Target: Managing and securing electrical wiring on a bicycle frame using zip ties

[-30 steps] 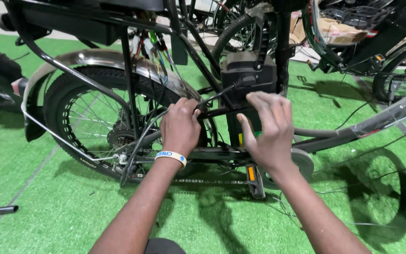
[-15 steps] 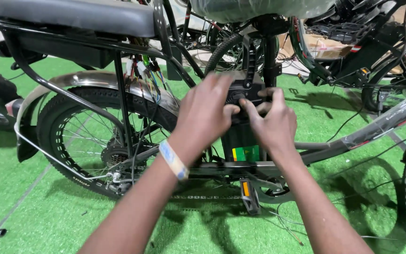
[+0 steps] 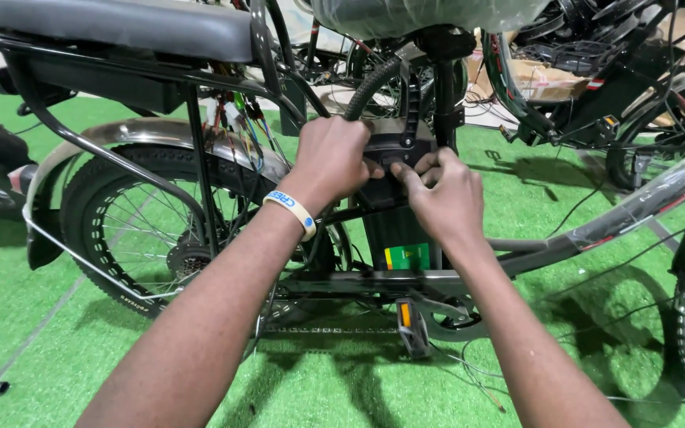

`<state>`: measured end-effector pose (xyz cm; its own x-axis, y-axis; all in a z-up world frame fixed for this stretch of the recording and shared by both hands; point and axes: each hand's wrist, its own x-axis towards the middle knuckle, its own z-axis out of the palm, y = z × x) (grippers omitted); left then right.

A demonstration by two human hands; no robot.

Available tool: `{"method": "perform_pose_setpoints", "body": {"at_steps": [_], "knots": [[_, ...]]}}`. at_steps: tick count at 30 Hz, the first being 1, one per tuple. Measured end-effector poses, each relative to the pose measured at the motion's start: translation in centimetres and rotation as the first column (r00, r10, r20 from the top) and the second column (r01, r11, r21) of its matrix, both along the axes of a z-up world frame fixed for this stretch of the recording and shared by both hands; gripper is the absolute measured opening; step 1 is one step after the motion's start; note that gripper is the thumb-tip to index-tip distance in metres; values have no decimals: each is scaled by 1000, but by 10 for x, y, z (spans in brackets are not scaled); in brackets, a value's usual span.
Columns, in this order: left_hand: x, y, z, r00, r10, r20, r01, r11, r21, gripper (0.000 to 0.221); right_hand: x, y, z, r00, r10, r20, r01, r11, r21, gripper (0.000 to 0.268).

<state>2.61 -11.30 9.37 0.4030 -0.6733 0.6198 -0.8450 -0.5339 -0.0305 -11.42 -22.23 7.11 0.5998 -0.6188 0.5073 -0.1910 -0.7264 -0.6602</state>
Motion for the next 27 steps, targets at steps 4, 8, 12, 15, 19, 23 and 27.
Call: {"method": "perform_pose_setpoints", "body": {"at_steps": [4,8,12,15,19,23,27], "knots": [[-10,5,7,1000,3,-13,-3,1000,-16,23,-4,4,3,1000,-16,-7,16,999,-31,25],[-12,7,15,999,10,-36,-7,998,60,41,-5,0,-1,999,29,-15,-29,998,-62,24],[-50,19,38,990,40,-138,-28,996,86,69,-4,-20,-19,990,142,-2,-140,971,-195,11],[-30,2,21,989,93,-116,-85,994,72,54,-22,-19,-41,933,331,137,-273,904,-330,25],[-24,0,4,991,122,49,-123,992,19,39,-65,-5,-60,887,451,96,-336,775,-535,57],[-39,4,-2,992,116,50,-119,991,65,47,-84,-38,-118,969,246,40,-192,842,-504,51],[-39,6,-8,984,125,129,-132,990,45,59,-99,-79,-176,980,136,-148,-172,950,-261,47]]}}
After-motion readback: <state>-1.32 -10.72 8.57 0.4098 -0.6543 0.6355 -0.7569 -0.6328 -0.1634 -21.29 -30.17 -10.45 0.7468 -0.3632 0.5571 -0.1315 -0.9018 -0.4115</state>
